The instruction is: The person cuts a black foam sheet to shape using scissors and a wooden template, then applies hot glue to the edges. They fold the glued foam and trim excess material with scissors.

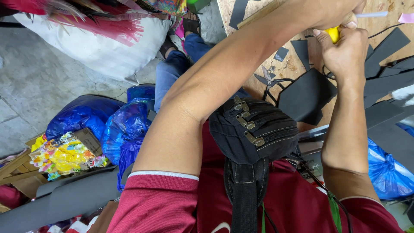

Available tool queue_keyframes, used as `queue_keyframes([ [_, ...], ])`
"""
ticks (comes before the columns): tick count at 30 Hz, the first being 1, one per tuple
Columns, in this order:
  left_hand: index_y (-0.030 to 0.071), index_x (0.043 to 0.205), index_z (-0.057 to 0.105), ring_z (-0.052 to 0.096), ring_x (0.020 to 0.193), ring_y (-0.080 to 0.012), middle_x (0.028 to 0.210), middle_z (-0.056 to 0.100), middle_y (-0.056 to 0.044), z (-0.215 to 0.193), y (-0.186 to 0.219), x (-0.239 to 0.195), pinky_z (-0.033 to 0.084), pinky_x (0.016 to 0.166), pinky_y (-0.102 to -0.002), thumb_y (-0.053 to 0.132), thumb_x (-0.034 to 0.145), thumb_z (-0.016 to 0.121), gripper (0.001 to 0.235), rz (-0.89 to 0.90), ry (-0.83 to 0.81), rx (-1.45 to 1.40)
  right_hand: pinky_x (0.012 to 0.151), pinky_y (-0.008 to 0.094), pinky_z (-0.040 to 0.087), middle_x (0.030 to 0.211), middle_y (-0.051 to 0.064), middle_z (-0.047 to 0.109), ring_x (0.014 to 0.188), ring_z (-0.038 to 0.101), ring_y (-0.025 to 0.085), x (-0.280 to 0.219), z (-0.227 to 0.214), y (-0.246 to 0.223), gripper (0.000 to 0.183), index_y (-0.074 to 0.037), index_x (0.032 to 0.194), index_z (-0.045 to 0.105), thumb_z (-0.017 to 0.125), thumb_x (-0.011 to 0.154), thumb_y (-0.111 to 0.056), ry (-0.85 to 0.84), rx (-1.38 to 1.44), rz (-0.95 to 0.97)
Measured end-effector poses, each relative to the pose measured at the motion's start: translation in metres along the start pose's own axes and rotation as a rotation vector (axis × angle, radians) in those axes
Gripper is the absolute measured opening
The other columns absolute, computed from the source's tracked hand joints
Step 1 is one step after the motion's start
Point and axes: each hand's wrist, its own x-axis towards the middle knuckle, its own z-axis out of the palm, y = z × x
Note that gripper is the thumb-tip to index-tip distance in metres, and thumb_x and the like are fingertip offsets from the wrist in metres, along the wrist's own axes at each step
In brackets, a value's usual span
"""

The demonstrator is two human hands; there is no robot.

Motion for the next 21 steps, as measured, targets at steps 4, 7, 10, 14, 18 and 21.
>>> queue_keyframes([
  [4,0.027,0.092,0.073,0.044,0.058,-0.0174,0.066,0.058,0.009,0.002,-0.001,0.007,0.039,0.055,-0.042,0.04,0.109,0.081,0.024,0.0,-0.002,0.014,0.057,0.047,0.026,0.07,0.009,0.04,0.062,0.03,0.025,0.004,0.001,0.006,0.082,0.001,0.083,0.055,0.098,0.141,-0.038,0.016,0.033,-0.009],
  [7,0.026,0.093,0.074,0.045,0.058,-0.0176,0.066,0.059,0.008,0.003,-0.002,0.007,0.039,0.055,-0.043,0.04,0.109,0.081,0.022,0.001,-0.003,0.025,0.055,0.047,0.026,0.071,0.009,0.042,0.062,0.031,0.024,0.007,0.004,0.01,0.077,0.002,0.085,0.058,0.1,0.139,-0.033,0.028,0.04,-0.004],
  [10,0.026,0.094,0.076,0.046,0.058,-0.0178,0.066,0.059,0.008,0.004,-0.003,0.006,0.04,0.055,-0.043,0.04,0.108,0.081,0.021,0.001,-0.005,0.035,0.055,0.046,0.027,0.072,0.009,0.043,0.063,0.032,0.024,0.007,0.004,0.008,0.077,0.001,0.084,0.057,0.098,0.139,-0.034,0.024,0.044,-0.022],
  [14,0.025,0.095,0.077,0.047,0.058,-0.0181,0.066,0.06,0.008,0.006,-0.003,0.001,0.04,0.056,-0.044,0.039,0.107,0.082,0.019,0.003,-0.005,0.052,0.058,0.048,0.024,0.07,0.009,0.034,0.064,0.027,0.025,0.002,0.005,-0.001,0.083,-0.001,0.081,0.051,0.093,0.139,-0.043,-0.025,0.015,0.034],
  [18,0.025,0.096,0.079,0.047,0.058,-0.0184,0.066,0.061,0.007,0.006,-0.006,-0.006,0.041,0.056,-0.044,0.039,0.106,0.082,0.018,0.001,-0.002,0.065,0.057,0.049,0.026,0.068,0.01,0.037,0.062,0.03,0.026,-0.002,0.012,-0.009,0.083,-0.001,0.081,0.052,0.09,0.136,-0.05,-0.032,0.029,0.049],
  [21,0.024,0.096,0.08,0.048,0.058,-0.0186,0.066,0.062,0.007,0.005,-0.009,-0.014,0.041,0.056,-0.044,0.038,0.105,0.083,0.017,-0.002,0.004,0.077,0.057,0.048,0.028,0.07,0.009,0.042,0.062,0.033,0.026,-0.004,0.015,-0.019,0.071,0.0,0.083,0.058,0.093,0.133,-0.037,-0.041,0.067,0.026],
])
